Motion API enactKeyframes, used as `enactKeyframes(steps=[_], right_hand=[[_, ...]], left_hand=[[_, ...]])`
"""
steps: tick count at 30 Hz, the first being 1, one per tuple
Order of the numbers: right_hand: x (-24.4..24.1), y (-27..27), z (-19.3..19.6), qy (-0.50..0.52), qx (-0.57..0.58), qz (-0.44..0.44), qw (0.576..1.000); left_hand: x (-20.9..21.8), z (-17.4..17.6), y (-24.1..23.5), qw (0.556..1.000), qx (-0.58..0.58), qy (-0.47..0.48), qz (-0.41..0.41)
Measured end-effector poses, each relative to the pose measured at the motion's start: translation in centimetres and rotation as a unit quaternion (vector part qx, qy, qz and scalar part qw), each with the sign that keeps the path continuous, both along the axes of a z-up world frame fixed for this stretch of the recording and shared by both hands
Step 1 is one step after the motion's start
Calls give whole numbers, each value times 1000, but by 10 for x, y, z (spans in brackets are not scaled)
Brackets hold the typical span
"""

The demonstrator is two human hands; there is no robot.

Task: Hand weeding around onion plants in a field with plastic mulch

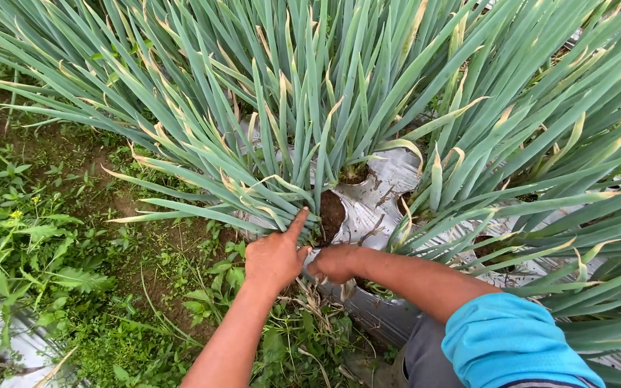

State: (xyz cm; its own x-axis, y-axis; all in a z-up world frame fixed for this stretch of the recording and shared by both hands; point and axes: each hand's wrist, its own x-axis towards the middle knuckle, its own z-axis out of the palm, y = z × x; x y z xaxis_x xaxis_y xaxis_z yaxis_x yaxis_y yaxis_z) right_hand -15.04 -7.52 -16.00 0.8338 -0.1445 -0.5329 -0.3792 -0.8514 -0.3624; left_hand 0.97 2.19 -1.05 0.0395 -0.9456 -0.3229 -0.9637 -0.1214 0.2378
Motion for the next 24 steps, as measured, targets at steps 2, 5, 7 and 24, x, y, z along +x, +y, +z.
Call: enactKeyframes(steps=[2, 5, 7, 24], right_hand=[[19, 15, 2, -20, 40, 37, 998], [37, 36, 16, -25, 75, 66, 995], [42, 40, 12, -10, 70, 58, 996], [-2, -85, 29, 64, -203, -279, 937]], left_hand=[[1, 1, -2, 1000, 6, 1, 3], [2, -1, -3, 1000, 12, 5, 9], [3, -2, -4, 1000, 14, 7, 10], [4, 8, -3, 999, -26, 16, 15]])
